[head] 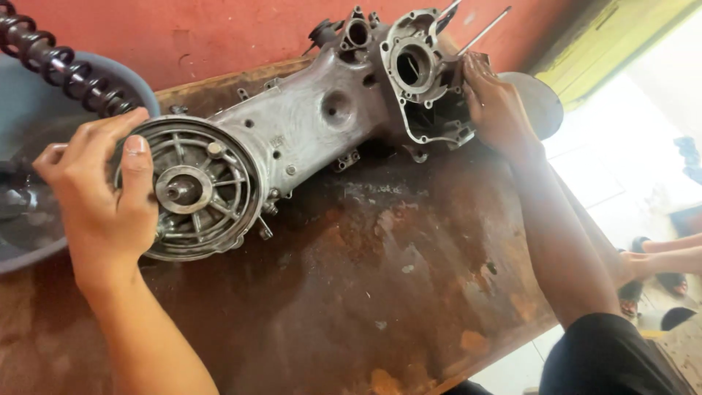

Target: The person scrubs the surface of a disassembled engine block and a clutch assembly using a small brush and a piece of sandpaper. They work over a wooden table, dipping the brush into a container of liquid and scrubbing various crevices and surfaces of the metal parts.

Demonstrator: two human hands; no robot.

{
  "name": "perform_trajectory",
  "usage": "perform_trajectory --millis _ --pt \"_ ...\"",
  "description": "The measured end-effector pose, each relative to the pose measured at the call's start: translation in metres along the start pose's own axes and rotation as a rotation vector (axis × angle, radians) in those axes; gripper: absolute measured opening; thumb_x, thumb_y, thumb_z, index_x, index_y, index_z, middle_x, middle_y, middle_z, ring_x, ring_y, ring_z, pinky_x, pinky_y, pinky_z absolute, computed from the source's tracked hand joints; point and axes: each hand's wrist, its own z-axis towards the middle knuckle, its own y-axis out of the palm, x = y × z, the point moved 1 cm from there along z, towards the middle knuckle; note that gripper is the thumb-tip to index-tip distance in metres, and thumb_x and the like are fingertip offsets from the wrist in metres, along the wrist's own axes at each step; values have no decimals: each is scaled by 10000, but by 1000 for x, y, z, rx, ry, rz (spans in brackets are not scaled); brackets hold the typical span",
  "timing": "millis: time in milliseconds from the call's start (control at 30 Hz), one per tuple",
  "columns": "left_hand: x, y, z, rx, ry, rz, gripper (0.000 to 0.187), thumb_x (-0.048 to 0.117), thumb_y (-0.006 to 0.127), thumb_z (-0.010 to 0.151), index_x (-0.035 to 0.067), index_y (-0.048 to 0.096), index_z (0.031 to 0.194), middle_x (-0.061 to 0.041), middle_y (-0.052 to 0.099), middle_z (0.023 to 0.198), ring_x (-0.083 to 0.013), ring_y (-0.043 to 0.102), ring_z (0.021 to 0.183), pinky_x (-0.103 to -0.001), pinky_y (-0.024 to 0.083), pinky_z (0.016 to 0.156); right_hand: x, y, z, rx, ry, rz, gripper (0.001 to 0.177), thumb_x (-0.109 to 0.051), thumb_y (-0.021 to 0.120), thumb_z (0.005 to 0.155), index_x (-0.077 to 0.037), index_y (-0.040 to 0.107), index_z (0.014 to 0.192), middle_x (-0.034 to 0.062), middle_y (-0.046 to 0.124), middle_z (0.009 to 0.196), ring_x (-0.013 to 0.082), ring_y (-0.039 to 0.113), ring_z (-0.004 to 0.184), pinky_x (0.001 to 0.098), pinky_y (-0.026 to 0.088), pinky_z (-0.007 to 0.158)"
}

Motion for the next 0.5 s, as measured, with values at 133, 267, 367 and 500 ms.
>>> perform_trajectory --millis 133,267,367,500 --pt "-5 2 -2 4 -3 -26 287 214 519 1101 48 692 1258 -120 693 1217 -285 587 1172 -414 257 1171 6 -5 -15 -12 6 -89 483 -37 499 1019 51 538 1492 250 509 1538 392 441 1463 458 389 1196" --pt "1 0 0 6 -28 -14 269 244 560 1111 65 696 1259 -122 686 1257 -288 571 1183 -410 254 1125 0 -13 -23 -82 223 -203 396 -72 538 1020 -6 592 1407 196 547 1511 367 490 1419 461 408 1135" --pt "4 -1 1 19 -22 -8 283 269 581 1098 77 696 1270 -112 685 1262 -279 575 1205 -404 256 1107 -2 -8 -8 -37 137 -104 436 -47 531 1003 14 599 1429 225 555 1493 393 500 1395 469 410 1141" --pt "7 0 3 19 -44 -24 303 301 608 1065 79 694 1253 -92 689 1263 -257 586 1176 -393 258 1098 12 -7 12 60 109 149 293 -108 617 1028 -9 694 1293 207 683 1305 359 656 1261 422 502 1091"
